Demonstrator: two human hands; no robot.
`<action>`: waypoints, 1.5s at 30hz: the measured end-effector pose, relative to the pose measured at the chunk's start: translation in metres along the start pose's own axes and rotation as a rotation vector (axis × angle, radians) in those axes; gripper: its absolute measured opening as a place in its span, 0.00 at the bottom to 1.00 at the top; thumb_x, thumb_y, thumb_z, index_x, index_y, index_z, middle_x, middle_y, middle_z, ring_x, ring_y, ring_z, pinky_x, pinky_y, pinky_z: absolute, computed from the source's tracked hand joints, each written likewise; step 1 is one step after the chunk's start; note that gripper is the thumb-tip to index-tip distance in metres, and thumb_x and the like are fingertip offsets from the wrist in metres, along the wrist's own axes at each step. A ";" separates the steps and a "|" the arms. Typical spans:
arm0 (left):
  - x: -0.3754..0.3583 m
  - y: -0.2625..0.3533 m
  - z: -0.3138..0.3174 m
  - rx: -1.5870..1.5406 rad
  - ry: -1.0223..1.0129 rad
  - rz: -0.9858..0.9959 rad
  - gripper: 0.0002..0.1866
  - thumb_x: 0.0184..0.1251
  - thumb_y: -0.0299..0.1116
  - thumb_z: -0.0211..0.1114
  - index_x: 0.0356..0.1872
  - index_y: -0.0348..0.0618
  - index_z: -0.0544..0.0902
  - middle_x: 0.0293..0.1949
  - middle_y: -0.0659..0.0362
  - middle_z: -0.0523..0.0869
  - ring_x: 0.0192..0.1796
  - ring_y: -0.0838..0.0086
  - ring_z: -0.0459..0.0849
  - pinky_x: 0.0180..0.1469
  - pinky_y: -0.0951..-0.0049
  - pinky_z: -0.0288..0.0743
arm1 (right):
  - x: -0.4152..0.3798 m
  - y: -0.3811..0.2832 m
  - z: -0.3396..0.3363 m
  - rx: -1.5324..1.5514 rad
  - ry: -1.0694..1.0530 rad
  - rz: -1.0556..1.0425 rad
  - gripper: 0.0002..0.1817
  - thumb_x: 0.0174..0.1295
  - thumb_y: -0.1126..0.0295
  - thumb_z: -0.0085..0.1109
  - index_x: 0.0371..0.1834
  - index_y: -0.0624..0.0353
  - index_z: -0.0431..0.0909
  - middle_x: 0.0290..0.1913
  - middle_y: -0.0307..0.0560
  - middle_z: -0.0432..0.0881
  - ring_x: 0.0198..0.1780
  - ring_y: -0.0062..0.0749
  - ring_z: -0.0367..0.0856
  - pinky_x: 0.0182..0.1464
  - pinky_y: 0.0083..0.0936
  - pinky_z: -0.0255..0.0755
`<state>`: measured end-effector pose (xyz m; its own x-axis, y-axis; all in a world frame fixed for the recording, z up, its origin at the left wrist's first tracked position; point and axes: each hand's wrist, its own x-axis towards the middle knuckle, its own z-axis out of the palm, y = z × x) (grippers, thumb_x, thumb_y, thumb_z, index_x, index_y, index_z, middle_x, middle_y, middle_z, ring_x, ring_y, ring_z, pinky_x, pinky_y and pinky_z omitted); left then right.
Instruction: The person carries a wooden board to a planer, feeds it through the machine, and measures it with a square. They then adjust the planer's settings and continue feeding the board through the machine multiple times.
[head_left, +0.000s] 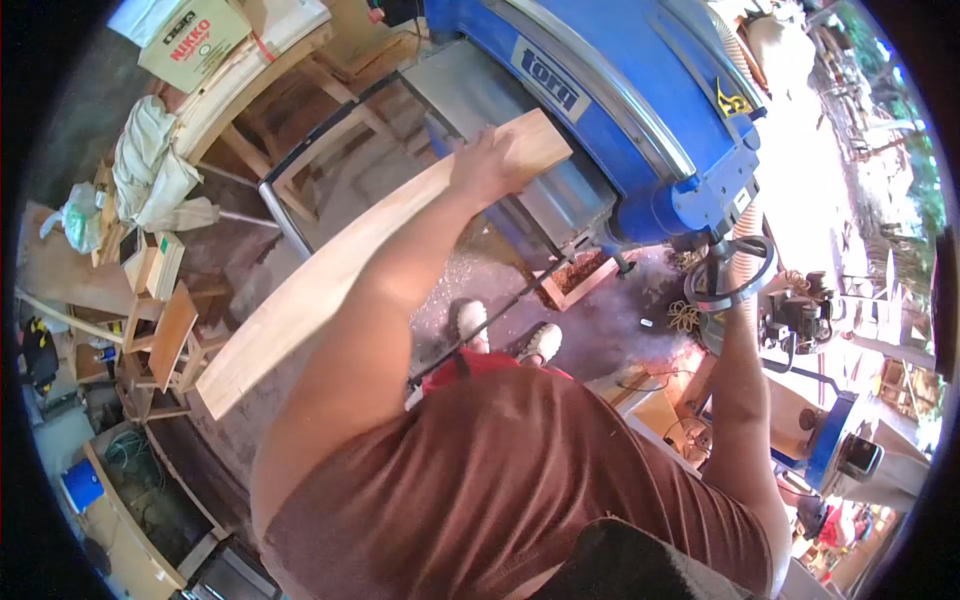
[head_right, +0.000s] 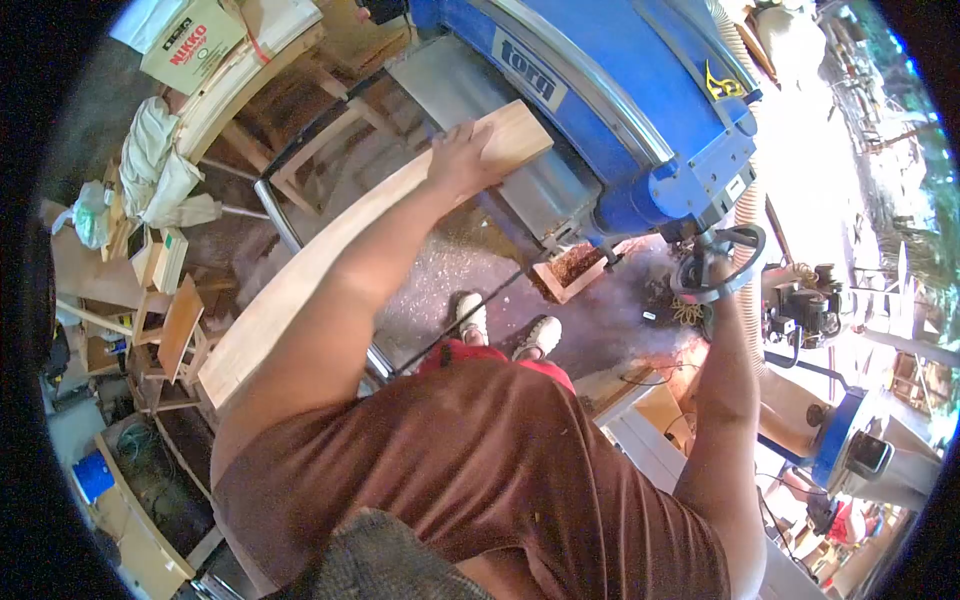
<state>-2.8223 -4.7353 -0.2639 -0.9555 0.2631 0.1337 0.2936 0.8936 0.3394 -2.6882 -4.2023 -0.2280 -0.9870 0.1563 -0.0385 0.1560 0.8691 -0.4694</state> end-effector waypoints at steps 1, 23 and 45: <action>0.007 0.003 -0.003 -0.009 0.005 0.009 0.50 0.42 0.55 0.74 0.70 0.51 0.67 0.70 0.45 0.65 0.72 0.52 0.63 0.70 0.41 0.53 | -0.027 -0.027 0.014 0.311 -0.005 0.022 0.10 0.62 0.72 0.56 0.46 0.56 0.79 0.43 0.42 0.80 0.35 0.33 0.78 0.38 0.28 0.75; -0.060 -0.017 -0.051 0.166 -0.192 -0.175 0.53 0.41 0.59 0.77 0.73 0.60 0.64 0.76 0.48 0.53 0.78 0.51 0.51 0.73 0.32 0.38 | -0.030 -0.089 -0.122 -0.231 -0.065 0.156 0.14 0.61 0.67 0.60 0.47 0.62 0.80 0.34 0.61 0.85 0.37 0.51 0.87 0.40 0.45 0.78; -0.026 -0.013 -0.030 0.198 -0.050 -0.213 0.48 0.40 0.55 0.75 0.71 0.65 0.69 0.65 0.48 0.68 0.67 0.53 0.66 0.64 0.43 0.60 | 0.008 -0.055 -0.101 -0.342 0.075 0.123 0.13 0.62 0.63 0.57 0.42 0.59 0.84 0.34 0.56 0.86 0.38 0.50 0.86 0.40 0.40 0.77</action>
<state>-2.8004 -4.7646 -0.2438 -0.9967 0.0753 0.0316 0.0795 0.9829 0.1659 -2.7009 -4.2014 -0.1137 -0.9562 0.2925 -0.0052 0.2903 0.9462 -0.1430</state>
